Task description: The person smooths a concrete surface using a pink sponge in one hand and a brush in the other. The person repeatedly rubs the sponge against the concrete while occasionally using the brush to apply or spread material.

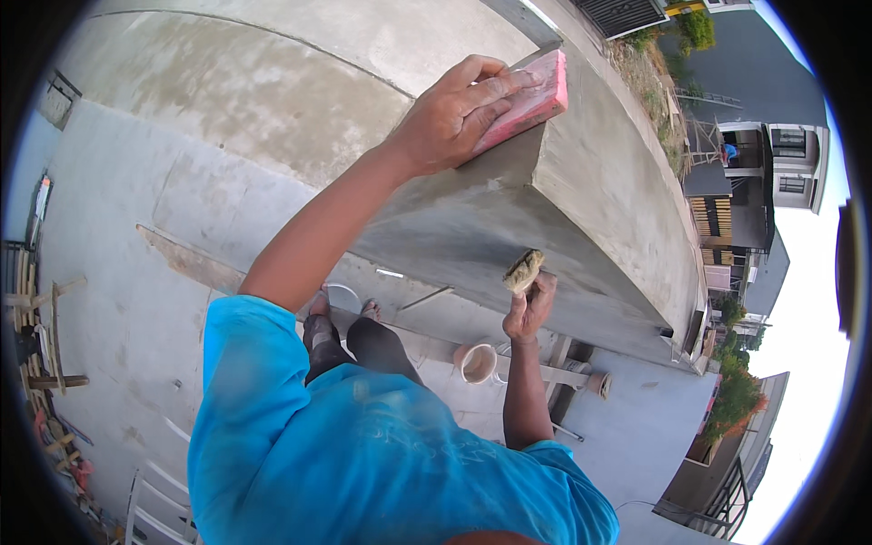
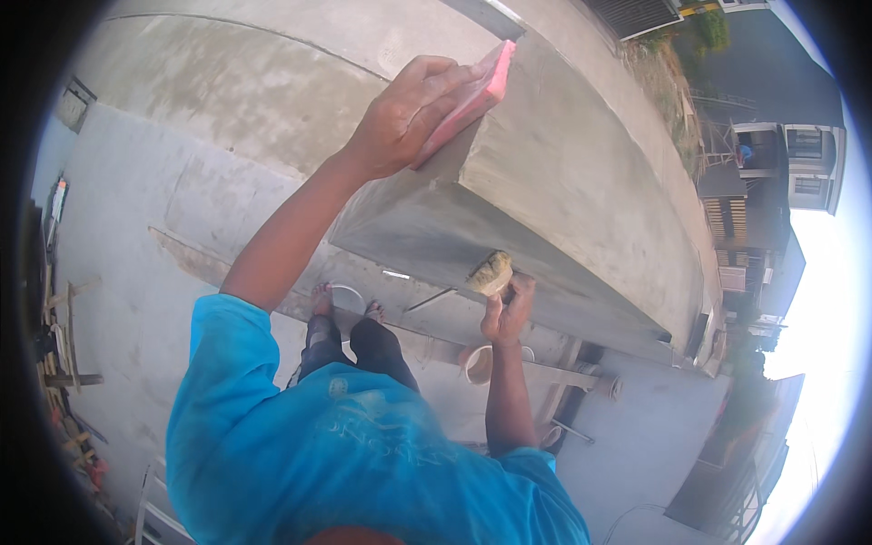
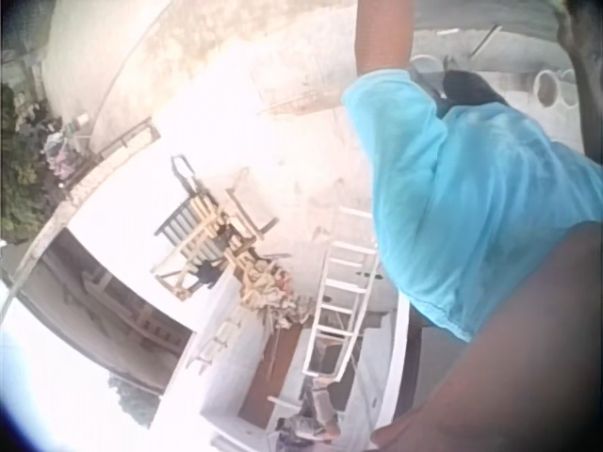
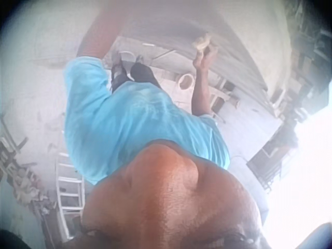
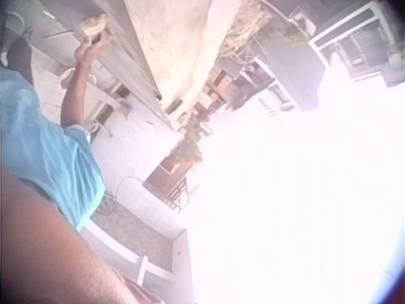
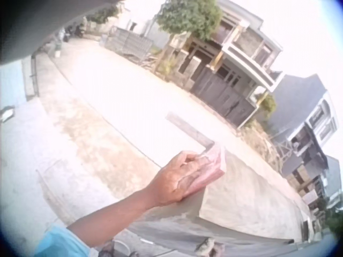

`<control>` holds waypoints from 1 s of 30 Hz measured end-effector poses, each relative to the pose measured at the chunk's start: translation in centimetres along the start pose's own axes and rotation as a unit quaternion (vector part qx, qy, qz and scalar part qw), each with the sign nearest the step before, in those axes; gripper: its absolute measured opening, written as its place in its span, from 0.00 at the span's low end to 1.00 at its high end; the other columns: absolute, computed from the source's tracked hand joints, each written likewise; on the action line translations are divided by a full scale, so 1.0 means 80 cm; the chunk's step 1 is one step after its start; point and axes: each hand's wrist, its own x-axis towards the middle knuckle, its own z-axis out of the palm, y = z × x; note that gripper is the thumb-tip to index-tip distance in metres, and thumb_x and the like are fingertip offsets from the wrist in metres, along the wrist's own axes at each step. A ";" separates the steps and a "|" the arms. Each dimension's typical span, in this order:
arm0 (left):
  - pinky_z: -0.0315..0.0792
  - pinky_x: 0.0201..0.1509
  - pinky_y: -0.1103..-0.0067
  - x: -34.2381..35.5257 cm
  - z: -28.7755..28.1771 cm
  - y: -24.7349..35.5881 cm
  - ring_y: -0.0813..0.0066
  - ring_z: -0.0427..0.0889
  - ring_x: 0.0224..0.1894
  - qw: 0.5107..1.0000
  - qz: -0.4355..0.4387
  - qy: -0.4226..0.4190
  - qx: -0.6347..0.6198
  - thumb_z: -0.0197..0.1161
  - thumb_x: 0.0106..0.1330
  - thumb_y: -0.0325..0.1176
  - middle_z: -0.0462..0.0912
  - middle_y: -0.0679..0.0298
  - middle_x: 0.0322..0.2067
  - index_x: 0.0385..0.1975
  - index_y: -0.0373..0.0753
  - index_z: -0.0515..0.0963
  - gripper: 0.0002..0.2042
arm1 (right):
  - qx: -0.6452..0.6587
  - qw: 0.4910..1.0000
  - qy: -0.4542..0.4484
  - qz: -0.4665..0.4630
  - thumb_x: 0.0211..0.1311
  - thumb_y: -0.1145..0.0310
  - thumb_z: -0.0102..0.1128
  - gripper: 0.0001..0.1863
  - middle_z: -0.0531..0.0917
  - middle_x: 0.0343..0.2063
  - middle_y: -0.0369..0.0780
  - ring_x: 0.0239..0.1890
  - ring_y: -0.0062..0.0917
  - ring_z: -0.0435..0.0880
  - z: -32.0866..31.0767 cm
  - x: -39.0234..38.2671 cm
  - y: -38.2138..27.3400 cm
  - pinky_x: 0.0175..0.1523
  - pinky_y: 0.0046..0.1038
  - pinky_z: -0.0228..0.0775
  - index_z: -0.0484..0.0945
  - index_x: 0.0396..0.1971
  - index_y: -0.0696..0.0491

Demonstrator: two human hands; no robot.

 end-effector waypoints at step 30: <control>0.73 0.60 0.75 0.012 -0.026 0.041 0.69 0.79 0.54 0.996 0.029 0.058 -0.066 0.54 0.77 0.25 0.75 0.61 0.55 0.66 0.43 0.76 0.20 | 0.003 0.999 -0.019 0.037 0.73 0.62 0.55 0.16 0.74 0.38 0.45 0.41 0.35 0.74 0.004 0.007 -0.005 0.48 0.35 0.67 0.73 0.49 0.59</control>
